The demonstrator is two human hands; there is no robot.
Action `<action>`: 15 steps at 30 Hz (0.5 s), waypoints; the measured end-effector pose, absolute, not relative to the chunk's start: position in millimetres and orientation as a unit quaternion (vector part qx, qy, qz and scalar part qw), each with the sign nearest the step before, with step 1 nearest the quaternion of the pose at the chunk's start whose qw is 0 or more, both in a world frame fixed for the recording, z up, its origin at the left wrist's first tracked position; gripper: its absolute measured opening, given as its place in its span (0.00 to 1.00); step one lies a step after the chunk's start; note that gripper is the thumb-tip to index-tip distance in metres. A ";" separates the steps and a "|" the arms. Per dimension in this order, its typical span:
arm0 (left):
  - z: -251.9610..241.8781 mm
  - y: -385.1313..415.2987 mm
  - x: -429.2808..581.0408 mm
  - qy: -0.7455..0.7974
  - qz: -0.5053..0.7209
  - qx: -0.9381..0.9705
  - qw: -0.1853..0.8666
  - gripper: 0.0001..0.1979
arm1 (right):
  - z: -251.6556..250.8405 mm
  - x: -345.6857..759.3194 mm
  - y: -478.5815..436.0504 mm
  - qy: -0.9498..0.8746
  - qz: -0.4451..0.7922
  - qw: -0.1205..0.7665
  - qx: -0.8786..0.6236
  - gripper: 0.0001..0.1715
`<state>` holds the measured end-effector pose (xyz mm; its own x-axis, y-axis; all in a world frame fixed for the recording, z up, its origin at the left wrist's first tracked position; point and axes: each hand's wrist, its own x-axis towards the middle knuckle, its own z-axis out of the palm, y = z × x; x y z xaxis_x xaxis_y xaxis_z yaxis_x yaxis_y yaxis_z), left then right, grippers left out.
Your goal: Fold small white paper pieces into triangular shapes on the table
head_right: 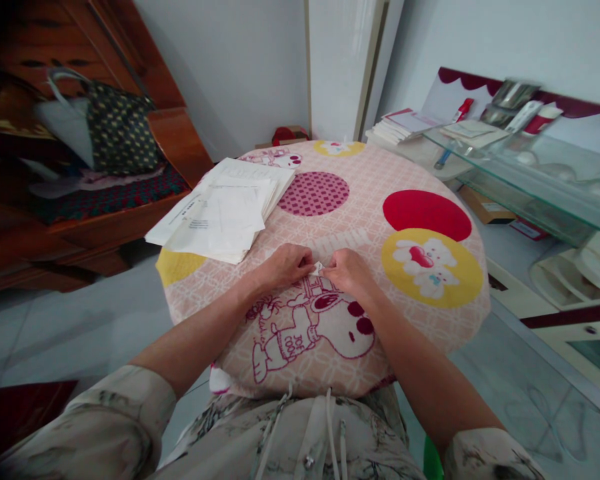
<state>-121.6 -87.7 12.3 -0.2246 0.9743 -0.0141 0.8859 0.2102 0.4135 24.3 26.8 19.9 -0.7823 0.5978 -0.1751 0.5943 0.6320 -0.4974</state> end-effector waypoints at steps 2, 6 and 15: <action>12.4 -87.9 -121.3 0.765 0.161 0.609 0.136 0.07 | 20.8 22.4 26.6 -0.907 0.261 0.004 -0.330 0.11; 12.2 -87.9 -121.2 0.764 0.165 0.608 0.141 0.07 | 22.3 22.0 26.4 -0.906 0.259 0.004 -0.335 0.09; 13.5 -87.7 -120.9 0.762 0.175 0.606 0.146 0.07 | 30.8 33.3 29.6 -0.838 0.379 -0.049 -0.390 0.05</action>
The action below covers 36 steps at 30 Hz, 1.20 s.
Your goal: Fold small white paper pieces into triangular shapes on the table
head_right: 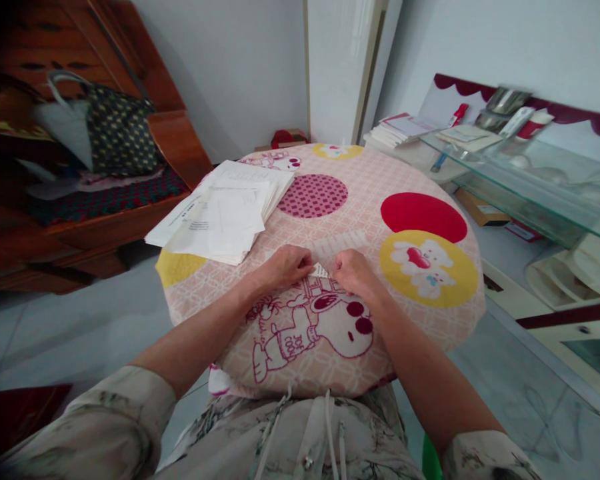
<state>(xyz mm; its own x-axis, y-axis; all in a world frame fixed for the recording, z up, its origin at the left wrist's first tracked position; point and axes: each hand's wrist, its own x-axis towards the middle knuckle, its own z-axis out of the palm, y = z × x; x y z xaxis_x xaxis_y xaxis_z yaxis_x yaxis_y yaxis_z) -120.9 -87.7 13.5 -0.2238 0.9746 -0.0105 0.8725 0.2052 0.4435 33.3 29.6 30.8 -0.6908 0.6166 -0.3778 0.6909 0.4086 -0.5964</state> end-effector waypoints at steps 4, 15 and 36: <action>12.7 -87.8 -121.7 0.763 0.185 0.601 0.151 0.06 | 33.2 30.7 34.3 0.812 -0.443 0.051 0.377 0.03; 8.4 -96.9 -119.6 0.766 0.268 0.554 0.184 0.05 | 19.2 18.8 37.9 0.884 -0.365 -0.002 0.292 0.05; 17.3 -106.9 -114.9 0.594 0.538 0.368 0.471 0.17 | 20.2 35.4 35.0 0.685 -0.687 -0.076 0.230 0.14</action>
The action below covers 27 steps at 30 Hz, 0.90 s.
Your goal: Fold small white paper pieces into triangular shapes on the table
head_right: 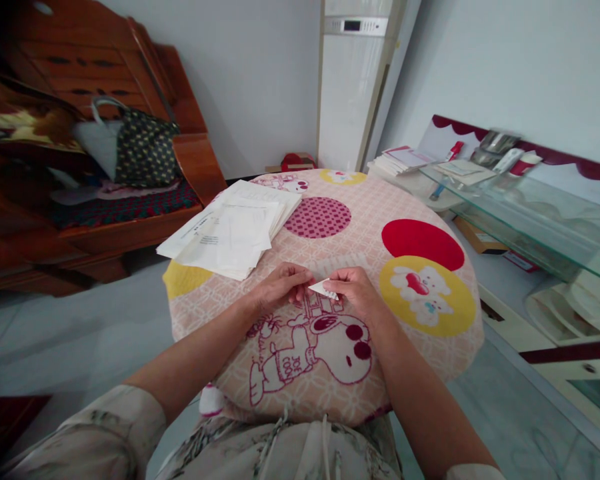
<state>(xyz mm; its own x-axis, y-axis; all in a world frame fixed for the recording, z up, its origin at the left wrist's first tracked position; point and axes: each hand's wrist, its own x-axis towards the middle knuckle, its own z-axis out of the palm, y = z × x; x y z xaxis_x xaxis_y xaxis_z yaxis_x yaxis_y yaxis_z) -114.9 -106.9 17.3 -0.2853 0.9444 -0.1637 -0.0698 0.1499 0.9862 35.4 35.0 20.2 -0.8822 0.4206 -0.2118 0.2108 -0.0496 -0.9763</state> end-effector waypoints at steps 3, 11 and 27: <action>19.2 -107.3 -113.0 0.585 0.538 0.354 0.493 0.14 | 19.7 34.6 35.4 -0.674 0.696 0.084 -0.234 0.13; 13.9 -104.5 -113.8 0.591 0.538 0.348 0.489 0.11 | 13.2 32.7 36.3 -0.652 0.711 0.104 -0.243 0.13; 11.7 -100.5 -108.6 0.595 0.490 0.385 0.507 0.09 | 11.5 29.0 29.8 -0.650 0.716 0.083 -0.239 0.16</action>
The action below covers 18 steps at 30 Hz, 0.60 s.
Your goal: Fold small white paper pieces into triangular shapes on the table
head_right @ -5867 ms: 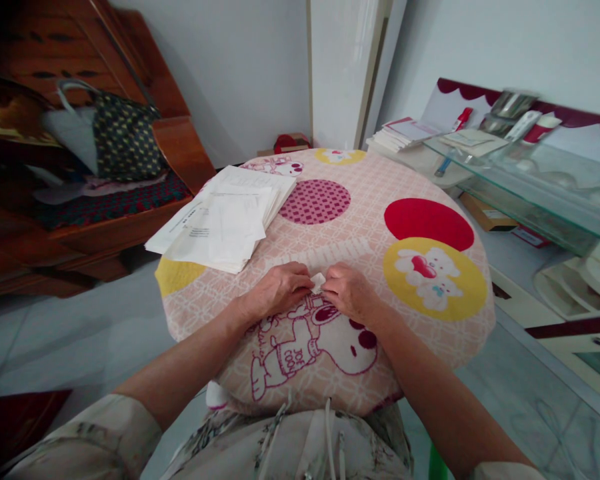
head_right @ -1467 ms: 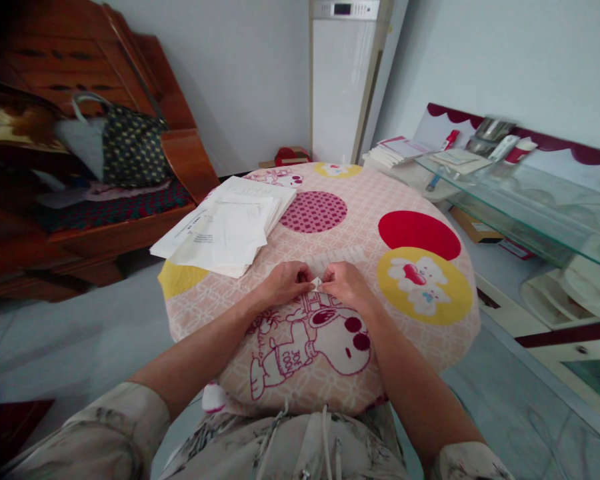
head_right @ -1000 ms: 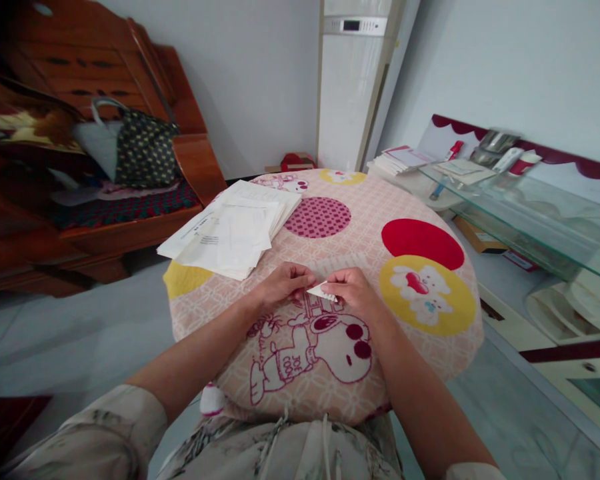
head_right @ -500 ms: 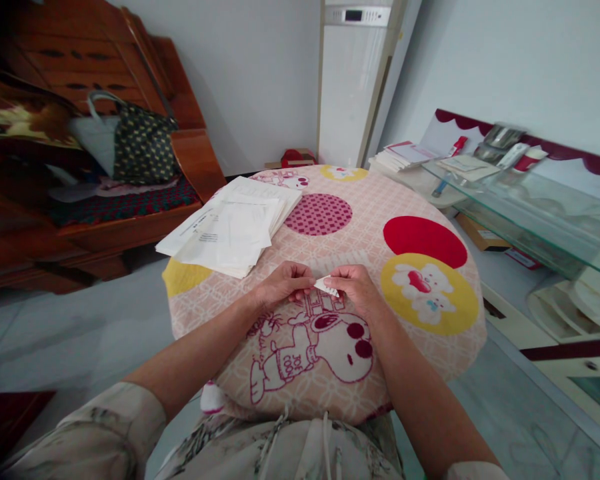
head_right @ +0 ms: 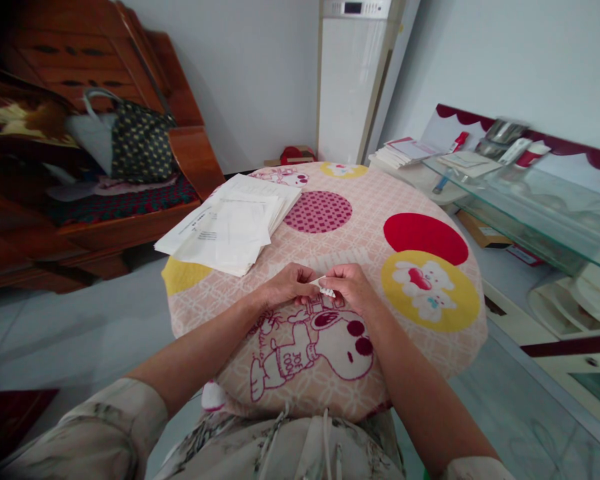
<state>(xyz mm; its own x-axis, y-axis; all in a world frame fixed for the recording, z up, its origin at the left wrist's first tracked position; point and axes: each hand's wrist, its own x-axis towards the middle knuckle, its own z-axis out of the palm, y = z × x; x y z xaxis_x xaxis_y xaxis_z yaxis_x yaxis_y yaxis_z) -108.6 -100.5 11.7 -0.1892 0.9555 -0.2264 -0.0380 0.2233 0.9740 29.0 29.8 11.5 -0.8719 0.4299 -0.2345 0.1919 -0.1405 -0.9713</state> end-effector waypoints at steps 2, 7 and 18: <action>11.6 -100.1 -107.1 0.596 0.496 0.377 0.507 0.08 | 13.2 28.6 28.2 -0.653 0.717 0.071 -0.235 0.16; 13.0 -100.8 -107.0 0.593 0.507 0.355 0.514 0.07 | 17.1 28.9 26.6 -0.667 0.706 0.027 -0.239 0.18; 13.9 -102.3 -108.8 0.589 0.506 0.323 0.541 0.06 | 12.7 32.8 32.0 -0.680 0.700 0.025 -0.218 0.16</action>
<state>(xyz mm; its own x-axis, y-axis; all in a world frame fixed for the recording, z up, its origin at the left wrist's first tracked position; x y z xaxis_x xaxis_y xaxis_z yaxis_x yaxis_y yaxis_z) -108.8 -102.3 13.9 -0.2058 0.9278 -0.3111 -0.1666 0.2800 0.9454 32.8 32.0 12.7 -0.9034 0.3316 -0.2720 0.2621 -0.0749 -0.9621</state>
